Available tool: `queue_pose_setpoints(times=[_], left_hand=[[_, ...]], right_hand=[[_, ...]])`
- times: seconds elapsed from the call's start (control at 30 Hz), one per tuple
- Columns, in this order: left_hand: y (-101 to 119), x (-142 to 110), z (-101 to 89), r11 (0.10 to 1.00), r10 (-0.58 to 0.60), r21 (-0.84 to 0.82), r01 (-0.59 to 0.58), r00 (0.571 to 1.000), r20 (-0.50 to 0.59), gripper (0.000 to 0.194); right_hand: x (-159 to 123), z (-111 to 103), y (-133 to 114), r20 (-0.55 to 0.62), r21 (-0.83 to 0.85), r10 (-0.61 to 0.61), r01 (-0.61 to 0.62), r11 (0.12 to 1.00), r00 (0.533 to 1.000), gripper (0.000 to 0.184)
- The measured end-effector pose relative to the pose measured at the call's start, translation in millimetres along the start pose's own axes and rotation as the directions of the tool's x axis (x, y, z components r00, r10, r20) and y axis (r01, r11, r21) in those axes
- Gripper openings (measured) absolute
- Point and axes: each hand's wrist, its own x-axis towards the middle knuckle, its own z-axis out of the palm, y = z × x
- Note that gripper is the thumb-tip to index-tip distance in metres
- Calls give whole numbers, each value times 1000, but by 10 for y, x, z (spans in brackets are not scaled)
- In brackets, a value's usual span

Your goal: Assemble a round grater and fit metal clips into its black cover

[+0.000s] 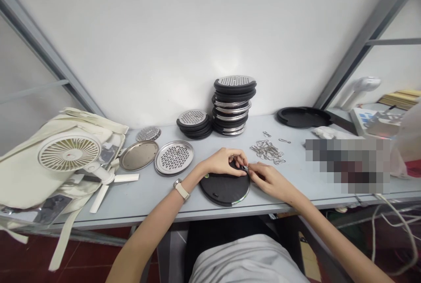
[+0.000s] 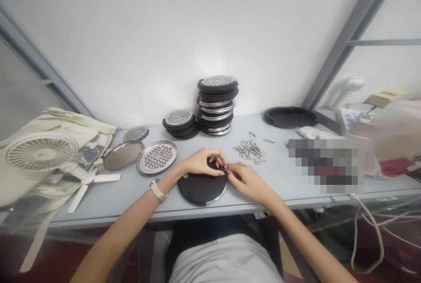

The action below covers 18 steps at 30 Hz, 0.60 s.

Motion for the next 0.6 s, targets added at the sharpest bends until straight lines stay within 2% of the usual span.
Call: queue_pose_setpoints(times=[0.33, 0.6], left_hand=[[-9, 10, -3, 1000, 6, 2, -6, 1000, 3, 27], [-23, 20, 3, 1000, 15, 25, -16, 1000, 14, 26]], right_hand=[[-17, 9, 35, 5, 82, 30, -31, 996, 1000, 30], [1, -19, -19, -1, 69, -23, 23, 997, 1000, 32]])
